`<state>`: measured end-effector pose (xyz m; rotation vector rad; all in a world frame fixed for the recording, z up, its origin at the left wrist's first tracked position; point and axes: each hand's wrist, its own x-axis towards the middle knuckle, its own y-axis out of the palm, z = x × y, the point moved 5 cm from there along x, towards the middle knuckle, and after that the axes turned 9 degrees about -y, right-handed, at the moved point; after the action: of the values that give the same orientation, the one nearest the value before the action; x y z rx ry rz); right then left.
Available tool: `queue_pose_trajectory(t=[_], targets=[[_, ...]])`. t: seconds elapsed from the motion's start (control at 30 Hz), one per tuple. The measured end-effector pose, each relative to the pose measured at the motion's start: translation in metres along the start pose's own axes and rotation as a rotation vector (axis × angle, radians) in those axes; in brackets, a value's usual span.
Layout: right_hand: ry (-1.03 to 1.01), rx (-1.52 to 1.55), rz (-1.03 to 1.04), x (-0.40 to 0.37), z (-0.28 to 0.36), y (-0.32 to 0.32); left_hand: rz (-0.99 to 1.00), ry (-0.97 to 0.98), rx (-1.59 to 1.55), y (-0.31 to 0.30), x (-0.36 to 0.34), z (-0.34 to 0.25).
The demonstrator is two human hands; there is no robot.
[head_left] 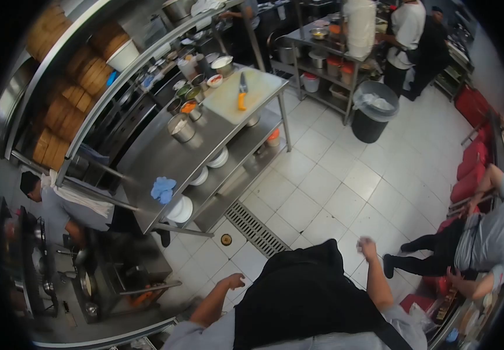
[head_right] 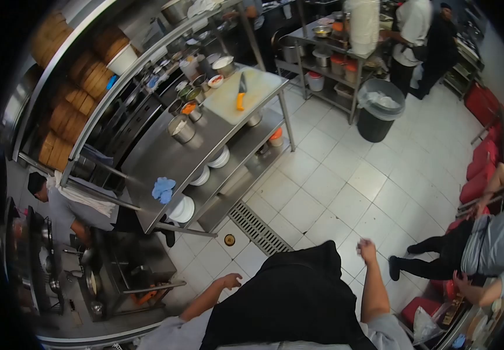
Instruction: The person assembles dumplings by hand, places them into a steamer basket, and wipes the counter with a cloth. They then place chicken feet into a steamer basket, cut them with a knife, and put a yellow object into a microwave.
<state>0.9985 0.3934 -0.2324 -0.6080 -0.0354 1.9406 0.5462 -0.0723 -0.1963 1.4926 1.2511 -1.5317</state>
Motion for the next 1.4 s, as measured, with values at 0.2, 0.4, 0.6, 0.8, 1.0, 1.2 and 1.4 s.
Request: queue_pose_trajectory(t=[0.2,0.4,0.6,0.8,1.0,1.2,1.4], targets=[[-0.03,0.01,0.373,0.149,0.171,0.115,-0.175,-0.195,-0.45,0.121,0.017,0.113],[-0.391,-0.638,0.89,0.359,0.037,0.291,-0.318,-0.503,-1.148,0.214,-0.008,0.05],[-0.299,-1.159,1.574,0.188,0.213,0.48,-1.144,0.034,-2.404,0.202,-0.049,0.059],[-0.272,-1.022,1.637,0.1,0.257,0.626,-2.226,-0.308,-2.098,0.171,-0.323,0.179],[-0.481,-0.877,1.796,0.033,0.185,0.68,-2.816,-0.357,-1.585,0.185,-0.531,0.257],[-1.31,-1.596,2.09,-0.026,0.128,0.672,-3.023,-0.653,-0.622,0.171,-0.758,0.315],[-0.212,-1.145,1.767,-0.164,0.141,0.737,-2.65,-1.314,-0.306,0.144,-0.97,0.44]])
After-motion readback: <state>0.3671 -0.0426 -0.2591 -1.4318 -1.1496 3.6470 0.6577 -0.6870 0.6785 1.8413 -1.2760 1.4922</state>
